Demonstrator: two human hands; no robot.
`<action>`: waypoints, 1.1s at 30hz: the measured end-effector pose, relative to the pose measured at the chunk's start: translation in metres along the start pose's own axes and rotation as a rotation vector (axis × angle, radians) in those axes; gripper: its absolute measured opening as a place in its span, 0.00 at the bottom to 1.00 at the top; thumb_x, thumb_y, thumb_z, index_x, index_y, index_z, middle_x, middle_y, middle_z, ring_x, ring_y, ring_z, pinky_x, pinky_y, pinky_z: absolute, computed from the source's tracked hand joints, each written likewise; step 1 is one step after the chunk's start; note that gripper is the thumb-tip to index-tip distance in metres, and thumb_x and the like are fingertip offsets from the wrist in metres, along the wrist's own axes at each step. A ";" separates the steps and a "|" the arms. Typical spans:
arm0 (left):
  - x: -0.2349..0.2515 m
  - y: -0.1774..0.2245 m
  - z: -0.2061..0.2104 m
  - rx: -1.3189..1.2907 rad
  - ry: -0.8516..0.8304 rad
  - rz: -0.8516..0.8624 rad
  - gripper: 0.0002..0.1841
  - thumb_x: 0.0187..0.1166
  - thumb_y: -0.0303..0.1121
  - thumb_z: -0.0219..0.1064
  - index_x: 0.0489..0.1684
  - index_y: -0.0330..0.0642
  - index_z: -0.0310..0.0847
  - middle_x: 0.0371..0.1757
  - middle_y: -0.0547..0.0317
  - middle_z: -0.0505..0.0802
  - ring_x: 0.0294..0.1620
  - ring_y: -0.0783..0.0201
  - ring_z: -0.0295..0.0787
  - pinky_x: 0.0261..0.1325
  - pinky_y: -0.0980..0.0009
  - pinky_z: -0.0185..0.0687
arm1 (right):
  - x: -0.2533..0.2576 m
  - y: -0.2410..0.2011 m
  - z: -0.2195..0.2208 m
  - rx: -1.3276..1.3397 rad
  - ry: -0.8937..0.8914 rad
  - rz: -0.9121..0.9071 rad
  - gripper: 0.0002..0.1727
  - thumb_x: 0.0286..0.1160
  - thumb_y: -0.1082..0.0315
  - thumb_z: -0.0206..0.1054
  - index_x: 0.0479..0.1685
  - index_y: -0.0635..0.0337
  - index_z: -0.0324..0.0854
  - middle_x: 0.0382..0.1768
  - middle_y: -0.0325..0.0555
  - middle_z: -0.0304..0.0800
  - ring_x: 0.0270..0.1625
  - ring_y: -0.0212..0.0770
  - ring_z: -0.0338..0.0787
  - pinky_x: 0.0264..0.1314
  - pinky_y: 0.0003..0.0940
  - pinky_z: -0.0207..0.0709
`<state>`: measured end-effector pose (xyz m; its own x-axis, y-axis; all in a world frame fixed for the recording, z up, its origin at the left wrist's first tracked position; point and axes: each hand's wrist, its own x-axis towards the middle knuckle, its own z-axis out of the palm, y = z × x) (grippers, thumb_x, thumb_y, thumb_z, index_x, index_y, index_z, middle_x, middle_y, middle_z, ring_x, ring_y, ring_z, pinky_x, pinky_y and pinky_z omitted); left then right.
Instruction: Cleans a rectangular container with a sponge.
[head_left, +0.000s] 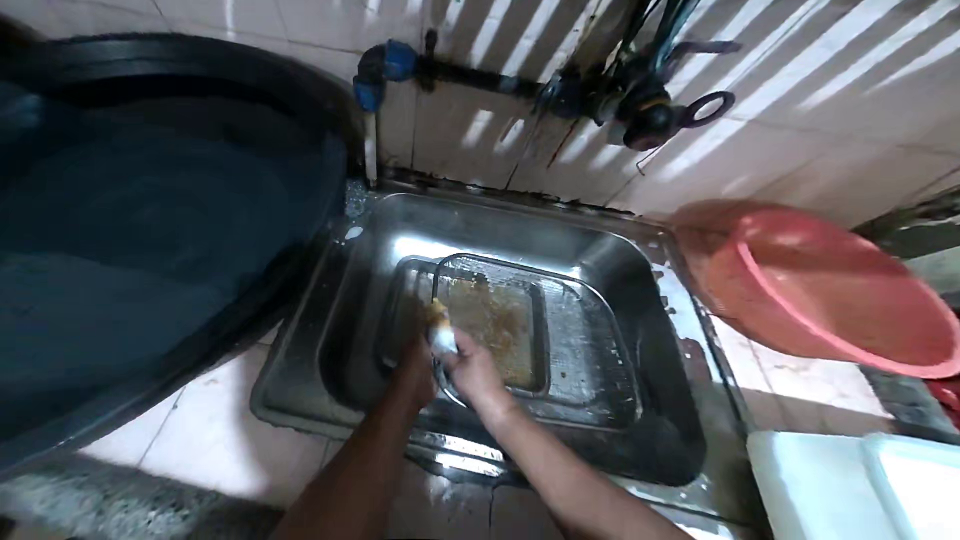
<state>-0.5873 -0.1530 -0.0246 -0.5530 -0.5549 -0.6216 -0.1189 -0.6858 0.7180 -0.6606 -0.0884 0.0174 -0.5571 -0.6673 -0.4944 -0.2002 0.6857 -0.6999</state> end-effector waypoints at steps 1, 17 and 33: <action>-0.002 0.001 0.000 -0.019 -0.004 -0.023 0.27 0.95 0.53 0.42 0.75 0.43 0.72 0.56 0.49 0.87 0.51 0.59 0.85 0.53 0.60 0.83 | -0.006 0.001 0.000 -0.019 -0.031 0.001 0.25 0.85 0.66 0.65 0.81 0.59 0.74 0.69 0.59 0.86 0.70 0.52 0.86 0.78 0.50 0.75; 0.010 0.000 0.015 0.191 0.024 -0.104 0.41 0.77 0.14 0.56 0.93 0.55 0.53 0.62 0.40 0.82 0.47 0.50 0.84 0.42 0.55 0.83 | -0.043 0.137 -0.158 -0.772 -0.303 0.402 0.24 0.87 0.59 0.61 0.77 0.61 0.77 0.73 0.69 0.80 0.77 0.70 0.78 0.79 0.69 0.66; 0.012 -0.004 0.016 0.470 0.058 0.013 0.34 0.80 0.18 0.58 0.90 0.48 0.59 0.63 0.37 0.85 0.54 0.49 0.87 0.52 0.53 0.86 | 0.032 0.085 -0.052 -0.517 -0.134 -0.154 0.32 0.80 0.76 0.61 0.86 0.48 0.72 0.86 0.51 0.69 0.86 0.54 0.73 0.87 0.54 0.65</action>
<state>-0.6064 -0.1494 -0.0293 -0.5115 -0.5969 -0.6181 -0.4801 -0.3980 0.7817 -0.7372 -0.0368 -0.0314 -0.3894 -0.7790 -0.4914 -0.6592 0.6084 -0.4419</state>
